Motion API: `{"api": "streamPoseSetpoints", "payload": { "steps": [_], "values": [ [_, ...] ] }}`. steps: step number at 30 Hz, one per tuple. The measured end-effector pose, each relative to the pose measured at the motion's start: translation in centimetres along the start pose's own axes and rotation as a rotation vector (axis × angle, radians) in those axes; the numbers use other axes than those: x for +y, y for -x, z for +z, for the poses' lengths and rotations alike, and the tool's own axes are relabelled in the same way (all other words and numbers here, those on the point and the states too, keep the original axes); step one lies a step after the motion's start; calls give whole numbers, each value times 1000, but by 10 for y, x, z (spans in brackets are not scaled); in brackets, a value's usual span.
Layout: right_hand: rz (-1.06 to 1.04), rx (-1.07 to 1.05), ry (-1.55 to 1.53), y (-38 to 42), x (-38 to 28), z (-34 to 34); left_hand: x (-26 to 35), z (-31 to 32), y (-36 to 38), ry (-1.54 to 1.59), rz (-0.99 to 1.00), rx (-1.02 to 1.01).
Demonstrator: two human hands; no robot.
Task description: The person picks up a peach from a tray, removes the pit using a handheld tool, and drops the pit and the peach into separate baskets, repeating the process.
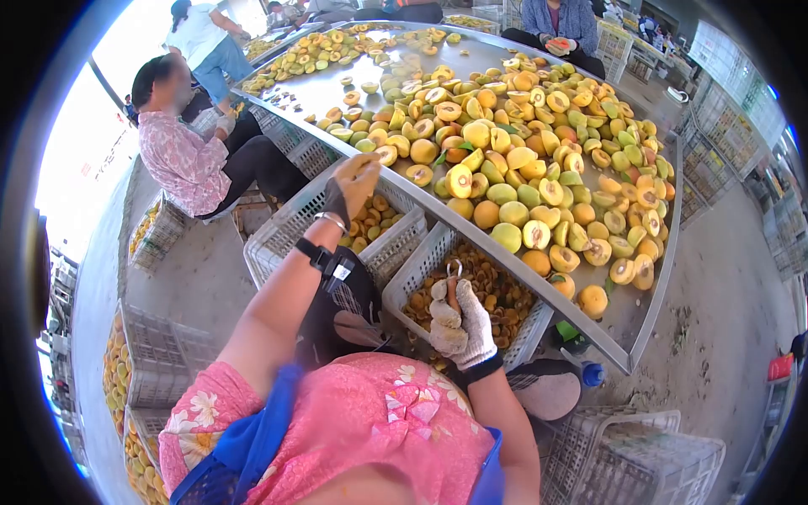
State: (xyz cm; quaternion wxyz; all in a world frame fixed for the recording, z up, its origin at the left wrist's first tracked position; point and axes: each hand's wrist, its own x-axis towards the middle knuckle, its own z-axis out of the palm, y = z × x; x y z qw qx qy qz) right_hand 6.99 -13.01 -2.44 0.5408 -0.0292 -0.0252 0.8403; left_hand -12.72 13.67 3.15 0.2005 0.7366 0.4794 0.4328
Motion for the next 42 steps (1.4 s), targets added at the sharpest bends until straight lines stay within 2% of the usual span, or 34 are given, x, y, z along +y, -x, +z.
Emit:
{"api": "streamPoseSetpoints", "payload": {
  "steps": [2, 5, 6, 9, 10, 14, 17, 18, 21, 23, 24, 26, 29, 31, 34, 37, 39, 41, 42],
  "values": [
    [22, 26, 36, -4, 0, 0, 26, 5, -13, -328, 105, -191],
    [16, 57, 77, -6, 0, -2, 25, 45, -40, -669, 144, -296],
    [4, 67, 101, -6, 0, -3, 43, 46, -47, -693, 67, -445],
    [-12, 115, 165, -3, 0, 1, 43, 72, -63, -697, -105, -650],
    [-16, 145, 200, -3, 0, 3, 46, 73, -61, -637, -95, -644],
    [-53, 306, 409, -3, 6, 16, 25, 75, -37, -172, 186, -265],
    [-130, 425, 645, -8, 11, 27, 20, 77, -8, 513, -55, -155],
    [-158, 448, 728, -11, 12, 28, 39, 65, 9, 825, -181, -222],
    [-250, 536, 1011, -20, 14, 34, 70, 56, 54, 1564, -401, -208],
    [-319, 634, 1206, -25, 18, 52, 73, 51, 71, 1760, -534, -310],
    [-473, 557, 1418, -33, 17, 46, 75, 51, 79, 1858, -602, -366],
    [-424, 640, 1494, -30, 16, 44, 80, 53, 97, 1569, -425, -336],
    [-379, 686, 1576, -31, 16, 49, 84, 51, 110, 1549, -492, -370],
    [-392, 719, 1652, -35, 13, 38, 84, 46, 115, 1749, -719, -432],
    [-467, 709, 1828, -33, 14, 44, 87, 51, 122, 1770, -683, -438],
    [-431, 672, 1792, -32, 15, 42, 89, 50, 126, 1729, -666, -435],
    [-518, 582, 1971, -30, 16, 22, 92, 49, 127, 1650, -628, -408],
    [-536, 581, 1954, -29, 15, 10, 95, 49, 128, 1526, -550, -369],
    [-509, 624, 1848, -29, 20, 24, 96, 48, 129, 1511, -536, -365]
  ]
}}
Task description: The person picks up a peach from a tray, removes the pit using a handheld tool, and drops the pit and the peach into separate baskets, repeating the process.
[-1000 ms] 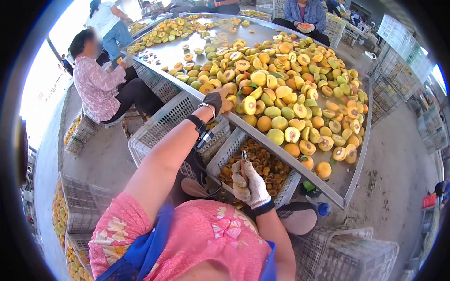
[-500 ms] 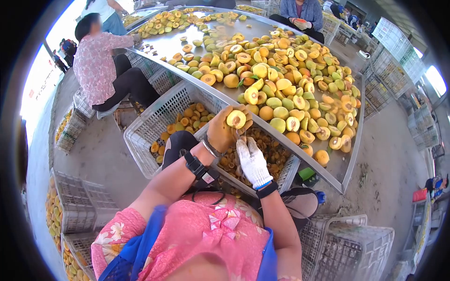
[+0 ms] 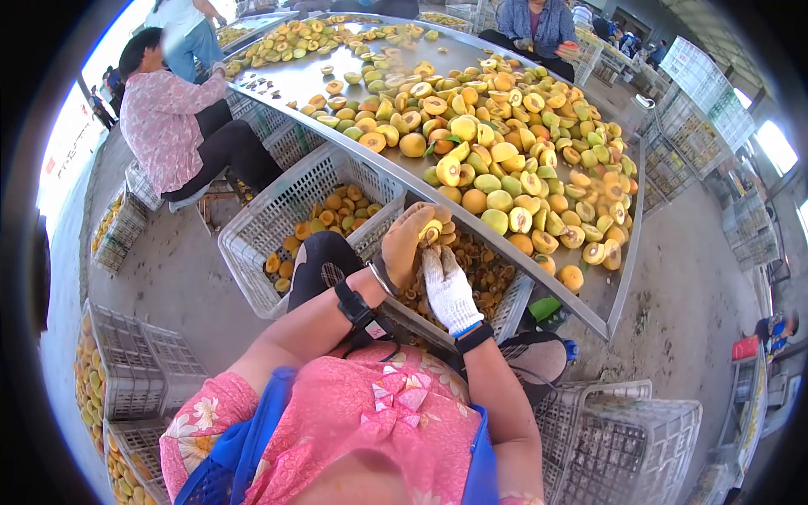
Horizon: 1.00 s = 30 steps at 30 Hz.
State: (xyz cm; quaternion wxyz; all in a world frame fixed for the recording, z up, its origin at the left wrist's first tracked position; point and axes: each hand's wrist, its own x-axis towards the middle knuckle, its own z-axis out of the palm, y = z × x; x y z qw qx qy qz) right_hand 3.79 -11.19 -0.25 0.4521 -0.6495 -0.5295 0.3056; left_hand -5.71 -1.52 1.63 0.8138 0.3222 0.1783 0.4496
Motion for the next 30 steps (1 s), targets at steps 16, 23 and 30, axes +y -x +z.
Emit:
{"api": "streamPoseSetpoints", "payload": {
  "steps": [16, 23, 30],
  "values": [
    [312, -302, -528, 17, -1, -8, 13, 4, 4, -173, -229, -6],
    [359, -327, -736, 26, -3, -7, 1, -10, -5, -708, 16, -241],
    [725, -607, -1285, 24, 0, -14, 8, -3, 3, -255, -320, -234]
  ]
}}
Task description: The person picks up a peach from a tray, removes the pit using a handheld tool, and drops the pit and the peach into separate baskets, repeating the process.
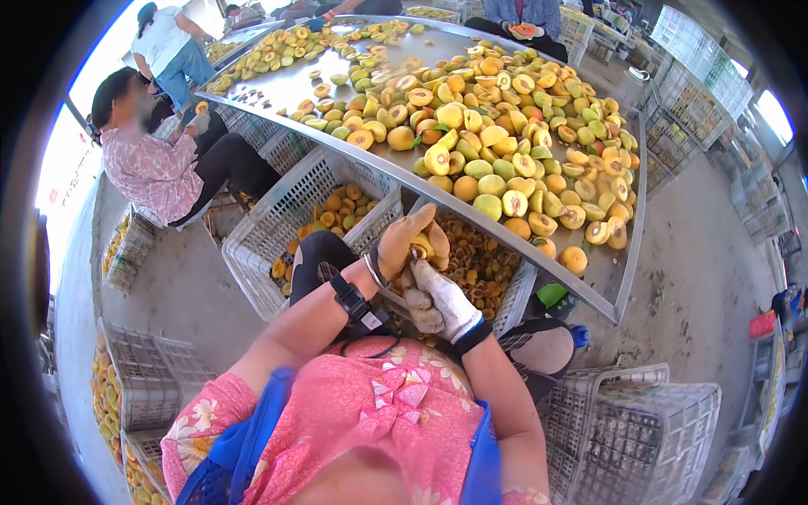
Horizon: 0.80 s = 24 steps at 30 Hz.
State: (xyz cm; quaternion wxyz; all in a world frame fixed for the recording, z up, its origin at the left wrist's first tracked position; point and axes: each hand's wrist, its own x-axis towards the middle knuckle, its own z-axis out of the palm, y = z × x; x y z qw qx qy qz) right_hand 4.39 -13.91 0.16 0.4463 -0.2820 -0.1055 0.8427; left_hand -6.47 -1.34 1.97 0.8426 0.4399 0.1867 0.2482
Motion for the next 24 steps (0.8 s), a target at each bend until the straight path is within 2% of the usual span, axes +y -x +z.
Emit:
{"api": "streamPoseSetpoints", "payload": {
  "steps": [1, 5, 7, 9, 10, 11, 12, 13, 14, 17, 18, 21, 24],
  "values": [
    [36, -96, -63, 0, -1, -6, -2, 2, 1, 28, 14, 26],
    [-64, -36, -106, -4, -1, -15, -5, 10, -10, 280, -12, 241],
    [-62, -16, -145, -1, -4, -10, -12, -11, -27, 420, 44, 256],
    [46, -293, -175, -5, 3, -30, -2, -35, -36, 593, 111, 341],
    [1, -311, -196, -4, 5, -31, 16, -40, -32, 639, 192, 333],
    [-45, -328, -215, -3, 6, -32, 28, -52, -33, 536, 364, 414],
    [-70, -344, -334, -4, 5, -36, 47, -62, -32, 296, 461, 625],
    [-95, -358, -453, -4, 3, -41, 58, -87, -28, -50, 550, 656],
    [-193, -342, -426, -5, 1, -42, 81, -64, -22, -211, 603, 795],
    [-208, -263, -474, -11, -5, -47, 86, -98, -37, -1262, 987, 979],
    [-196, -198, -447, -15, -5, -47, 82, -93, -43, -1238, 906, 888],
    [-168, -68, -372, -23, -5, -43, 78, -53, -65, -1432, 619, 651],
    [-178, 50, -251, -23, -5, -42, 67, -38, -107, -1659, 349, 606]
  ]
}}
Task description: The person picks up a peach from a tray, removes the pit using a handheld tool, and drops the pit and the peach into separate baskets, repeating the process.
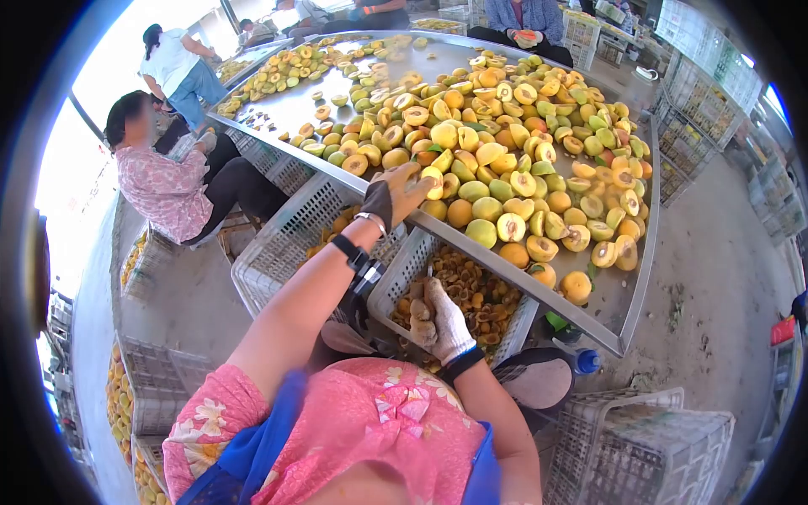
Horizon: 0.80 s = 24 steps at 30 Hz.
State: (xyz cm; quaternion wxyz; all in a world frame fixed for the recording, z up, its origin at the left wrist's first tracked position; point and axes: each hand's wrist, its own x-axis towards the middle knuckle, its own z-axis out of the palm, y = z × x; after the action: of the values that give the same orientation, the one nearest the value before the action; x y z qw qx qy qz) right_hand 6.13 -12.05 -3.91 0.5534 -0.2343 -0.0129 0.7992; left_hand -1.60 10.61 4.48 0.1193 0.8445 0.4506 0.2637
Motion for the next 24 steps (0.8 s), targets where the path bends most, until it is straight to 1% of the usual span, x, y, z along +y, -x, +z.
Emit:
{"api": "streamPoseSetpoints", "payload": {
  "steps": [2, 3, 6, 9, 10, 11, 13, 14, 17, 18, 20, 22, 23, 24],
  "values": [
    [-28, 100, 72, 7, 0, 10, 4, 12, -17, -46, -23, -115],
    [-44, 110, 109, 7, 0, 7, 7, 15, -22, -78, -51, -158],
    [-63, 116, 180, 7, 2, 0, 2, 13, -18, 137, -19, -112],
    [-169, 230, 358, 6, 3, 7, -9, 20, -7, 399, 39, 110],
    [-218, 244, 415, 7, 3, 12, -17, 18, -3, 427, 142, 129],
    [-263, 256, 472, 9, 1, 20, -19, 21, 2, 818, 13, 77],
    [-340, 282, 577, 13, -2, 36, -1, 7, 31, 1592, -266, -37],
    [-374, 296, 625, 15, -4, 43, 1, 1, 45, 1775, -258, -108],
    [-492, 327, 796, 10, -7, 46, 2, 4, 72, 2244, -327, -288],
    [-534, 354, 860, 12, -5, 55, 4, 4, 83, 1978, -218, -211],
    [-456, 390, 908, 21, -9, 73, 11, -1, 104, 1440, -20, -69],
    [-660, 360, 1092, 0, -8, 44, 16, -5, 116, 890, 155, 63],
    [-763, 339, 1183, -7, -6, 34, 14, -1, 118, 840, 206, 111],
    [-593, 429, 1128, 6, -5, 55, 9, 7, 119, 789, 257, 159]
  ]
}}
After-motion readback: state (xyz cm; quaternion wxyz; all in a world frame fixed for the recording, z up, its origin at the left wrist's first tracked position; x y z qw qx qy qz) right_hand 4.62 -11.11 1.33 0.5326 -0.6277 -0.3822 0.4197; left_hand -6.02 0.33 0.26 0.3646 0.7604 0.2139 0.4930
